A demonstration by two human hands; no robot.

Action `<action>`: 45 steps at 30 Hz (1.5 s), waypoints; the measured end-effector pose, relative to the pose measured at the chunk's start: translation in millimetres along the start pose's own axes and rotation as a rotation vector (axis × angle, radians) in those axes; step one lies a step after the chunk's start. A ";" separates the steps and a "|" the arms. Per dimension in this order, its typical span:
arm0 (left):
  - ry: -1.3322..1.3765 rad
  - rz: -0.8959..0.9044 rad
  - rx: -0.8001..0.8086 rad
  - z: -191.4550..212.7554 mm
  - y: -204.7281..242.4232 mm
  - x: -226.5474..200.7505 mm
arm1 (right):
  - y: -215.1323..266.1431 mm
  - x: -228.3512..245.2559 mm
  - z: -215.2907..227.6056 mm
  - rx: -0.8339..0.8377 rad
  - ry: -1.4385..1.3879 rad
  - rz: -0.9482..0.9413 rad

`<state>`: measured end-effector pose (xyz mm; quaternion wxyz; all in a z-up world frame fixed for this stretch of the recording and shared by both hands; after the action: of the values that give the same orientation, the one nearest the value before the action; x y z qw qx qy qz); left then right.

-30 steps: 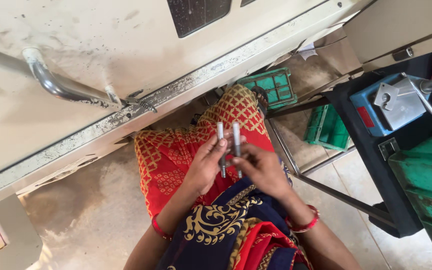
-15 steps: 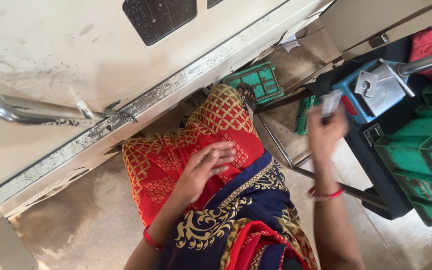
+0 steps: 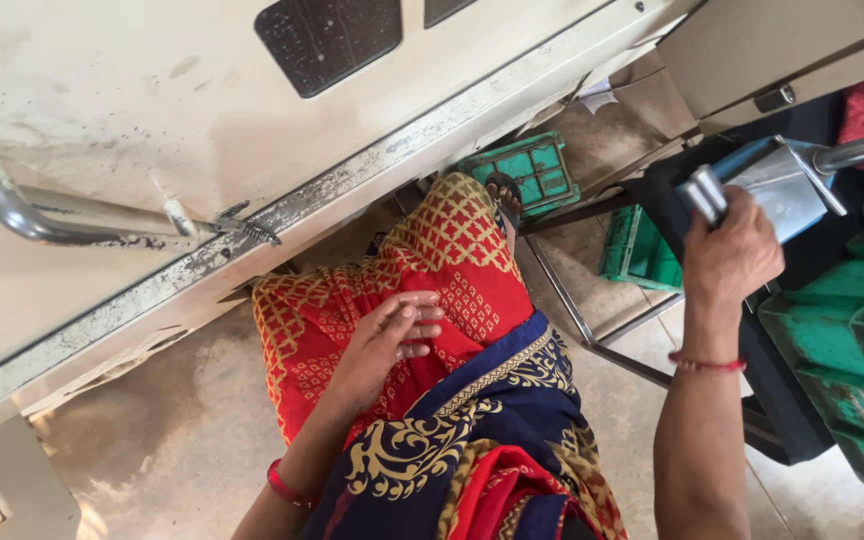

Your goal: The person sits on the floor and repeatedly picks up cylindrical metal rods, places them into a machine, and retrieves them. They also compare two rods side-by-side and place them into a green crate.

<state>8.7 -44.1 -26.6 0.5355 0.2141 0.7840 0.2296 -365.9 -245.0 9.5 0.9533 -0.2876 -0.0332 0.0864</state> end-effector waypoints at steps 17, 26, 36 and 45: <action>0.160 -0.219 -0.212 63.1 37.6 10.7 | 90.4 297.0 54.1 1.021 -1.248 0.055; 0.538 -0.238 -0.358 66.4 41.9 30.5 | 87.5 300.0 51.5 1.314 -1.494 -0.050; 0.544 -0.275 -0.334 46.7 46.3 16.4 | 81.5 319.4 56.2 1.292 -1.564 -0.147; 0.293 -0.422 -0.365 50.6 61.4 -0.6 | 84.2 333.9 56.0 1.288 -1.508 -0.008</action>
<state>61.9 11.5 -6.3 0.4822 -0.0883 0.8259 0.2785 -56.3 -84.2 14.0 0.6573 0.4159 -0.5787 0.2452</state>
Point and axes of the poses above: each hand's wrist, its own y-axis away from the middle knuckle, its own z-axis out of the back of the hand, x = y × z, the point moved 6 cm from there along -y, towards the middle knuckle, and after that the axes turned 3 degrees about z, right-handed, at the moved point
